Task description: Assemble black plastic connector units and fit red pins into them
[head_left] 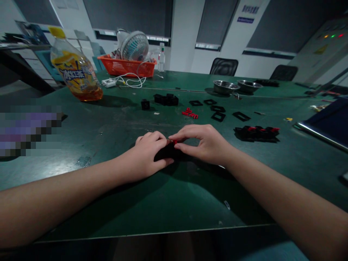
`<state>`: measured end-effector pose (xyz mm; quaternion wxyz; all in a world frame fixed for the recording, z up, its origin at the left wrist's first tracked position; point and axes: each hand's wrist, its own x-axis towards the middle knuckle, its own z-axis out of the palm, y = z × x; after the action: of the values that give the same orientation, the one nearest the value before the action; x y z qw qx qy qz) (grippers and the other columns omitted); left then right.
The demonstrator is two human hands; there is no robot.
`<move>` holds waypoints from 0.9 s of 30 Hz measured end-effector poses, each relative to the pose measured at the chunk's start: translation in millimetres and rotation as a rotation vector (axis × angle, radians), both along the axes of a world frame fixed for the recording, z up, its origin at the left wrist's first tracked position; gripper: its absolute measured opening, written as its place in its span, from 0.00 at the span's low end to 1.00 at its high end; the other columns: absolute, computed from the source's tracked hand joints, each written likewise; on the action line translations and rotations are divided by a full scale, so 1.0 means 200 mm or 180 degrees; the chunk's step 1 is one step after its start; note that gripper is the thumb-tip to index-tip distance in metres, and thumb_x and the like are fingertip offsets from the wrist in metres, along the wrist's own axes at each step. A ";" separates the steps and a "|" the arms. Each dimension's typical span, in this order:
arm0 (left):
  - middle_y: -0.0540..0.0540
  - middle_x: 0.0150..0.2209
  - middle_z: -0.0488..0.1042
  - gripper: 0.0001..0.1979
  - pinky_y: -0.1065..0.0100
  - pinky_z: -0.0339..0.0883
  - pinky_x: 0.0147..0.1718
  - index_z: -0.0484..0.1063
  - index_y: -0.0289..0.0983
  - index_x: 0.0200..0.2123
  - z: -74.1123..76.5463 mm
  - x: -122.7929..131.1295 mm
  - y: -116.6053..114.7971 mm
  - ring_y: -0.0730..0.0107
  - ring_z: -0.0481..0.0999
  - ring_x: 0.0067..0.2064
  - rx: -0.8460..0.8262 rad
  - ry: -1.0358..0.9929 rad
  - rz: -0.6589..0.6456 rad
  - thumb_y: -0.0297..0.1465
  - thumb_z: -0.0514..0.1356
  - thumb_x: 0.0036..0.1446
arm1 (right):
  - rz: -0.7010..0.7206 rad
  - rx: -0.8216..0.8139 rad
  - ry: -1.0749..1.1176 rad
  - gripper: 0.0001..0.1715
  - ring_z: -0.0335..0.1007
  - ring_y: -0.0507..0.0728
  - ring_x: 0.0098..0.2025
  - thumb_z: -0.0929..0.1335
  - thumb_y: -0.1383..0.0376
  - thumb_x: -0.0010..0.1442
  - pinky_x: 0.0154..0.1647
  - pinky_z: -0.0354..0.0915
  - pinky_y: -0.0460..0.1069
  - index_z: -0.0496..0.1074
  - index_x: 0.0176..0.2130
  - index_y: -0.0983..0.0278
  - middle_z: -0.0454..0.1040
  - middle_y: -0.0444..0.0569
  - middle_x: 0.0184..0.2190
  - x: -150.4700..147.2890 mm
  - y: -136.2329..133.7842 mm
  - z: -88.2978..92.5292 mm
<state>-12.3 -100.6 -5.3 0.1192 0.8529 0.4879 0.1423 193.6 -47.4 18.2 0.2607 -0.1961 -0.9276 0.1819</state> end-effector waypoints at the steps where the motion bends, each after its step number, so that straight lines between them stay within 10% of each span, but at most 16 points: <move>1: 0.40 0.49 0.68 0.16 0.49 0.61 0.51 0.70 0.36 0.47 0.00 0.00 0.00 0.53 0.66 0.51 -0.0001 0.0006 0.0002 0.39 0.57 0.58 | 0.0005 0.0014 0.0001 0.14 0.75 0.55 0.39 0.69 0.68 0.58 0.42 0.68 0.50 0.78 0.45 0.65 0.80 0.51 0.37 0.00 0.00 0.00; 27: 0.40 0.49 0.68 0.17 0.49 0.61 0.51 0.71 0.35 0.47 -0.01 0.00 0.00 0.53 0.65 0.51 0.0039 0.0029 0.0002 0.39 0.57 0.58 | 0.0005 -0.0047 -0.0025 0.13 0.75 0.54 0.39 0.69 0.69 0.58 0.42 0.68 0.49 0.77 0.45 0.65 0.80 0.50 0.38 0.00 0.00 0.00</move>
<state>-13.0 -100.8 -7.2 0.1117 0.8542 0.4878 0.1414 193.8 -47.8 19.2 0.2556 -0.1979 -0.9274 0.1882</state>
